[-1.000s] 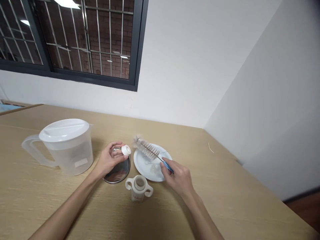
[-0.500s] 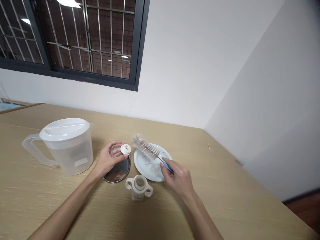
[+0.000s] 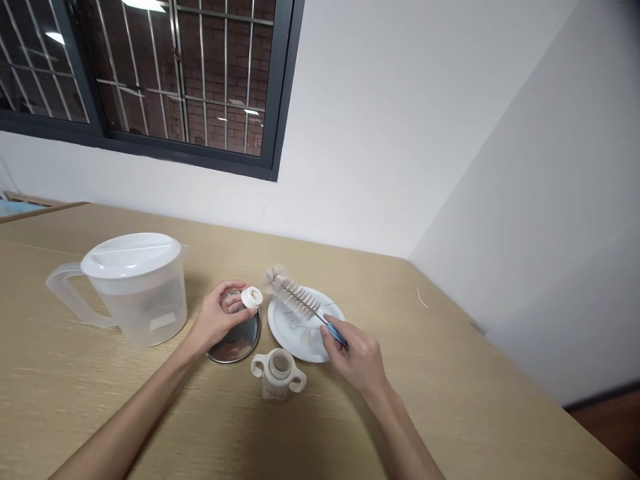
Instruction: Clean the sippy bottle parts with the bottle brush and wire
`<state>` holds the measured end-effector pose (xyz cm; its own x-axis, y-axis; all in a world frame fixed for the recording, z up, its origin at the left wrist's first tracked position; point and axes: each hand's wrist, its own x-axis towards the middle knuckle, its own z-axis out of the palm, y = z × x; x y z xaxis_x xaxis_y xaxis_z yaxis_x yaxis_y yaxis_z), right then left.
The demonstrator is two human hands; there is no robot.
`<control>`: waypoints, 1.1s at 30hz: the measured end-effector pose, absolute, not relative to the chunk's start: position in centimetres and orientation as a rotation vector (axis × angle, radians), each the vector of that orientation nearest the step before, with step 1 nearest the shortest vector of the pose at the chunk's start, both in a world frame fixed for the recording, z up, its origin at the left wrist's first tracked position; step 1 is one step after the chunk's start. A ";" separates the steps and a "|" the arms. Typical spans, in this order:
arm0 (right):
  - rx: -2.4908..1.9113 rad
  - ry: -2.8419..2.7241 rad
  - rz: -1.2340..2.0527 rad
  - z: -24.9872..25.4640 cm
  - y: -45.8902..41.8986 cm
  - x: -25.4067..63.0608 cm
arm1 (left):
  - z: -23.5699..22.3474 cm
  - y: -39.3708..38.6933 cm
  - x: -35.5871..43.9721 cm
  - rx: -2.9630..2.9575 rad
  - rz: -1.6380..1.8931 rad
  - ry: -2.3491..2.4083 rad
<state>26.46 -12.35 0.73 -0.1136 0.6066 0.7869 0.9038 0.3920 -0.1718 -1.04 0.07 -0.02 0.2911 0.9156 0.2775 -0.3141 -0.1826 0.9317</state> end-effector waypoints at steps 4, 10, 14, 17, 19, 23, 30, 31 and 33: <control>-1.341 -1.897 -0.421 0.5 -12.5 26.1 | 0.4 -0.2 -1.1 1.288 1.216 0.666; -1.381 -1.800 -0.491 0.8 -12.3 26.9 | 1.1 -0.6 -1.5 1.232 1.182 0.767; -1.361 -1.796 -0.482 1.1 -12.3 27.0 | 1.2 -0.7 -1.7 1.083 1.177 0.746; -1.349 -1.811 -0.476 1.0 -12.4 26.7 | 1.6 -0.9 -1.7 0.937 1.179 0.687; -1.342 -1.814 -0.473 1.0 -12.4 26.6 | 1.8 -1.0 -1.6 0.873 1.166 0.641; -1.330 -1.815 -0.470 1.0 -12.4 26.6 | 2.1 -1.0 -1.5 0.779 1.145 0.562; -1.301 -1.829 -0.457 0.9 -12.5 26.4 | 2.0 -0.8 -1.5 0.683 1.038 0.480; -1.300 -1.829 -0.457 0.9 -12.5 26.4 | 2.0 -0.8 -1.4 0.691 1.028 0.472; -1.301 -1.834 -0.454 0.9 -12.5 26.3 | 2.0 -1.0 -1.4 0.717 1.009 0.471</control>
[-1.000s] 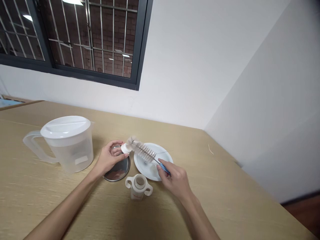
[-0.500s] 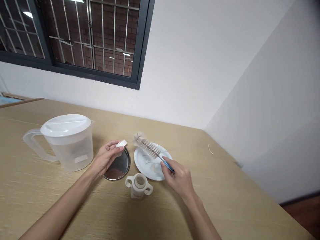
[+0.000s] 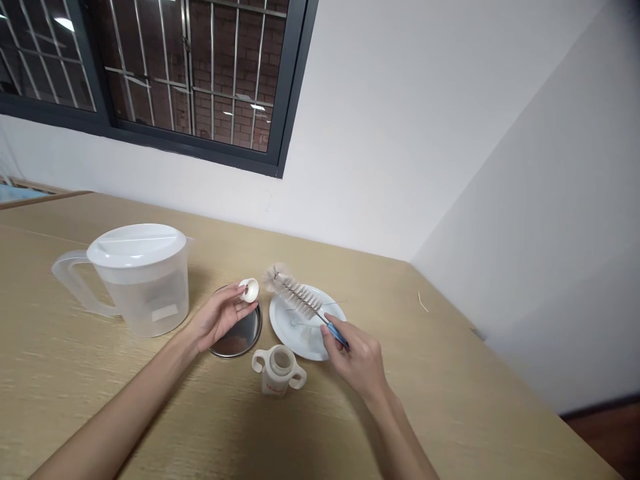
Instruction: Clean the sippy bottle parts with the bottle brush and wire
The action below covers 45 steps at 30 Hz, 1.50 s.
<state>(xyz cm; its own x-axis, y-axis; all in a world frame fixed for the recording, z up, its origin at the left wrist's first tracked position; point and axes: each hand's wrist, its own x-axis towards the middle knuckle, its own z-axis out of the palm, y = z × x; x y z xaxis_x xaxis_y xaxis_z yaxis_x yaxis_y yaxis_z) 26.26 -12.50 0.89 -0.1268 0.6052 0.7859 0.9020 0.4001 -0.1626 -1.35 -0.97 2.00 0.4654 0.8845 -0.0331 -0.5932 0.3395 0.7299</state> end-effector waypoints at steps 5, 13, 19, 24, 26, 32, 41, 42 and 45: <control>-1.292 -1.862 -0.441 0.7 -12.6 25.9 | 2.1 -1.6 -1.0 0.834 0.968 0.531; -1.375 -1.859 -0.489 0.7 -12.4 26.0 | 2.0 -1.8 -0.8 0.889 0.970 0.579; -1.347 -1.807 -0.486 0.8 -12.5 26.1 | 0.8 -1.0 -1.1 0.886 1.008 0.611; -1.339 -1.923 -0.500 0.7 -12.4 25.7 | 0.6 -0.9 -1.0 0.952 1.018 0.630; -1.363 -1.915 -0.541 0.7 -12.4 25.9 | 0.7 -0.9 -1.0 0.966 1.016 0.636; -1.370 -1.814 -0.570 0.9 -12.4 26.3 | 0.7 -0.9 -0.9 1.004 1.070 0.671; -1.391 -1.950 -0.557 0.6 -12.4 26.2 | 0.1 -0.2 -1.2 1.046 1.139 0.731; -1.396 -1.933 -0.564 0.6 -12.3 26.3 | 0.0 -0.1 -1.3 1.037 1.148 0.737; -1.380 -1.865 -0.556 0.7 -12.3 26.3 | -0.2 0.0 -1.3 1.033 1.162 0.758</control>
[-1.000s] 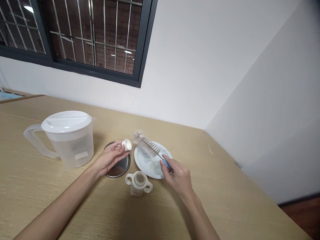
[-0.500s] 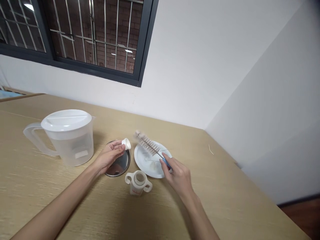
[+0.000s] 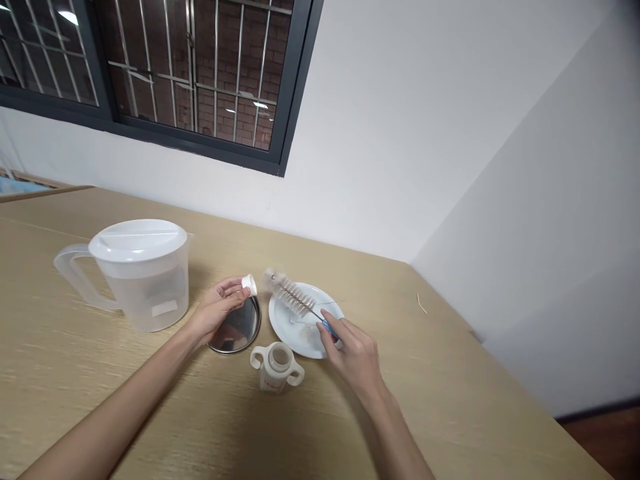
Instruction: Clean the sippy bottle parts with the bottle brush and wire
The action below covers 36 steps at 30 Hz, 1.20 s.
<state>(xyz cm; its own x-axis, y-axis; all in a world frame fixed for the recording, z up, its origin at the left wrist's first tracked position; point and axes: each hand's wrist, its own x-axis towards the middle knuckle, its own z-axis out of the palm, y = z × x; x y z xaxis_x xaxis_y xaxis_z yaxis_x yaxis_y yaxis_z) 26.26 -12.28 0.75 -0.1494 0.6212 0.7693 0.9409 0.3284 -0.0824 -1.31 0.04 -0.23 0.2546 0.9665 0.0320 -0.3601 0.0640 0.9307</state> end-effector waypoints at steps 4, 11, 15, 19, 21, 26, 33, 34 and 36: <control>-1.334 -1.860 -0.518 0.7 -12.4 25.9 | 0.0 -0.1 -1.2 1.086 1.147 0.748; -1.408 -1.879 -0.551 0.6 -12.2 26.4 | 0.3 0.0 -1.6 1.098 1.179 0.761; -1.359 -1.811 -0.534 0.8 -12.3 26.4 | 0.4 -0.1 -1.6 1.111 1.177 0.766; -1.319 -1.883 -0.481 0.7 -12.4 25.8 | 0.4 -0.3 -1.5 1.151 1.157 0.755; -1.339 -1.929 -0.472 0.6 -12.4 25.7 | 0.3 -0.2 -1.5 1.162 1.167 0.750; -1.395 -1.870 -0.519 0.5 -12.3 26.3 | 0.1 0.1 -1.7 1.148 1.198 0.735; -1.320 -1.904 -0.448 0.5 -12.4 25.8 | 0.1 -0.1 -1.6 1.186 1.159 0.728; -1.335 -1.919 -0.442 0.4 -12.4 25.8 | 0.2 -0.1 -1.6 1.191 1.163 0.730; -1.383 -1.918 -0.447 0.3 -12.3 26.0 | 0.3 -0.1 -1.7 1.199 1.179 0.735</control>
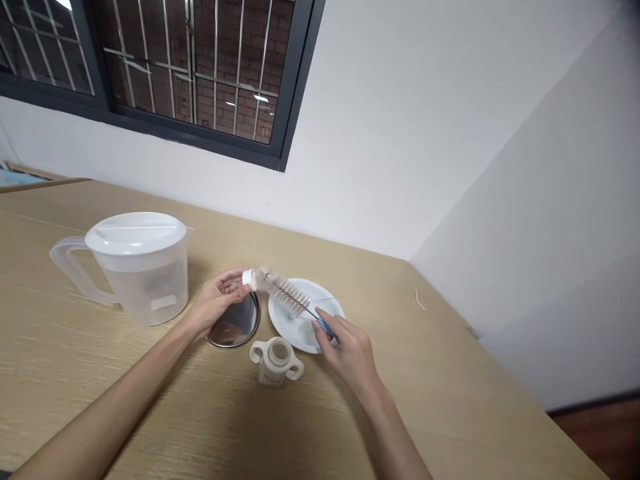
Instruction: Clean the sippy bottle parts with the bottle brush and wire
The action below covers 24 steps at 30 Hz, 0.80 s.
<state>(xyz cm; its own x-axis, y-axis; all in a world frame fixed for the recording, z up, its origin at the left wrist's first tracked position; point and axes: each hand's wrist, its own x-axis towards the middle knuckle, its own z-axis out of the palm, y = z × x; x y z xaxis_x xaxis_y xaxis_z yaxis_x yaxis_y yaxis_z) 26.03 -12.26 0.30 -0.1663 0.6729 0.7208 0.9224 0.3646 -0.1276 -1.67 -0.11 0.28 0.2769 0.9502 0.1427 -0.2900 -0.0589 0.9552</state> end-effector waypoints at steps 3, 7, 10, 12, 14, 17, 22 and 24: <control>-1.427 -1.875 -0.474 0.3 -12.2 26.4 | 0.4 -0.1 -1.7 1.202 1.189 0.736; -1.365 -1.857 -0.460 0.5 -12.4 26.3 | 0.3 -0.1 -1.7 1.213 1.174 0.749; -1.326 -1.907 -0.436 0.4 -12.4 25.8 | 0.2 -0.1 -1.6 1.228 1.160 0.752; -1.344 -1.933 -0.439 0.3 -12.4 25.8 | 0.2 0.0 -1.7 1.233 1.168 0.753; -1.383 -1.927 -0.461 0.3 -12.3 25.9 | 0.2 0.1 -1.7 1.223 1.189 0.761; -1.415 -1.888 -0.493 0.5 -12.3 26.2 | 0.3 0.1 -1.8 1.201 1.202 0.774; -1.356 -1.883 -0.444 0.5 -12.3 26.0 | 0.4 -0.2 -1.7 1.229 1.148 0.758; -1.357 -1.926 -0.426 0.3 -12.3 25.8 | 0.4 -0.2 -1.7 1.234 1.140 0.744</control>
<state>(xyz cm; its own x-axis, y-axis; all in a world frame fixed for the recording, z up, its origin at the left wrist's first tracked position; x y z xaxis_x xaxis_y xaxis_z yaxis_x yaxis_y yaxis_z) 25.84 -12.30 0.35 -0.1765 0.6690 0.7221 0.9113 0.3883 -0.1371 -1.66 -0.24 0.39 0.3064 0.9422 0.1355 -0.2550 -0.0559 0.9653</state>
